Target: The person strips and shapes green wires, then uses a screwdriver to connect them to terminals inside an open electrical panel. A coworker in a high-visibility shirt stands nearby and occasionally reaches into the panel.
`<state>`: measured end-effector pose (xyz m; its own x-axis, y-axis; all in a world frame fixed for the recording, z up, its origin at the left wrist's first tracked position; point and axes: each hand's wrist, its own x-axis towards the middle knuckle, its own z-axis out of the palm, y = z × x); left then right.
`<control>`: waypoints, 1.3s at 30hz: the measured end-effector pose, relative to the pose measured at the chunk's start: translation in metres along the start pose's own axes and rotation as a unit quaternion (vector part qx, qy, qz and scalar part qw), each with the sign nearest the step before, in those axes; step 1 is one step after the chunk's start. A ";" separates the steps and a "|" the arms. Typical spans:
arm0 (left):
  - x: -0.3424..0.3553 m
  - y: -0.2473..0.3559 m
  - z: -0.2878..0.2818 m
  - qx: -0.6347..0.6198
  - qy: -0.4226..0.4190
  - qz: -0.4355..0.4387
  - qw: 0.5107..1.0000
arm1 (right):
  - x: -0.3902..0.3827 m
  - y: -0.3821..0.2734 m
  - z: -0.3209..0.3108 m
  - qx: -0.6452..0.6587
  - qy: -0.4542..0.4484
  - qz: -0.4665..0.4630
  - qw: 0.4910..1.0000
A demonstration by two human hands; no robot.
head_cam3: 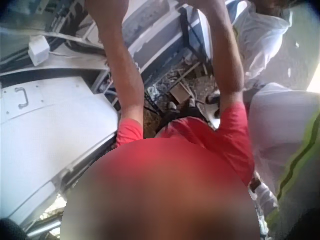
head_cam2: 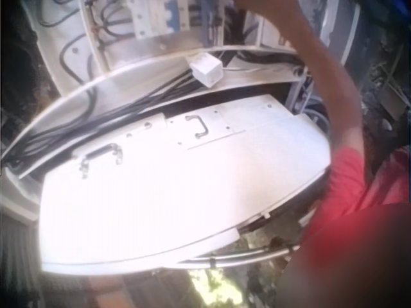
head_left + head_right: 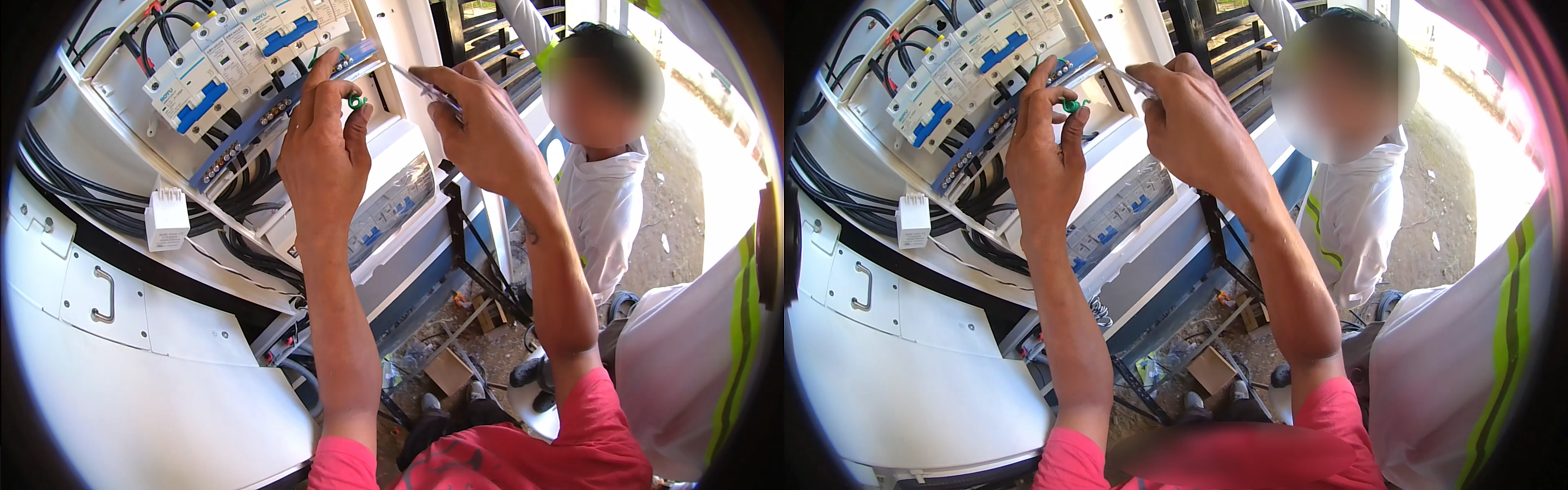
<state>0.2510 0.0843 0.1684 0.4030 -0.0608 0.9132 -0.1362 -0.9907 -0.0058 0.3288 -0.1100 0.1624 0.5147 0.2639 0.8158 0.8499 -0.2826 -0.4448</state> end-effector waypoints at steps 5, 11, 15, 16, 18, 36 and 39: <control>-0.002 -0.002 0.000 -0.019 0.003 -0.006 1.000 | -0.001 -0.019 -0.001 0.048 0.056 -0.023 0.997; -0.002 0.001 -0.003 -0.035 0.000 -0.016 0.999 | 0.007 -0.027 0.006 0.037 0.071 -0.033 0.996; -0.002 0.002 -0.003 -0.041 0.005 -0.017 0.999 | 0.008 -0.028 0.008 0.023 0.062 -0.018 0.998; -0.002 0.002 -0.003 -0.045 0.007 -0.016 0.999 | 0.008 -0.029 0.009 0.020 0.059 -0.013 0.998; -0.002 0.002 -0.003 -0.043 0.010 -0.016 0.999 | 0.008 -0.030 0.009 0.013 0.064 -0.024 0.998; -0.004 0.009 0.001 -0.050 0.026 -0.077 0.995 | 0.050 -0.023 0.000 -0.065 -0.029 0.028 0.997; -0.005 0.012 0.001 -0.042 0.031 -0.071 0.996 | 0.046 -0.031 0.001 -0.094 -0.010 -0.061 0.994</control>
<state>0.2480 0.0730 0.1639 0.3664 0.0900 0.9261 -0.1572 -0.9750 0.1570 0.3265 -0.0887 0.2131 0.4136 0.3238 0.8509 0.8705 -0.4143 -0.2655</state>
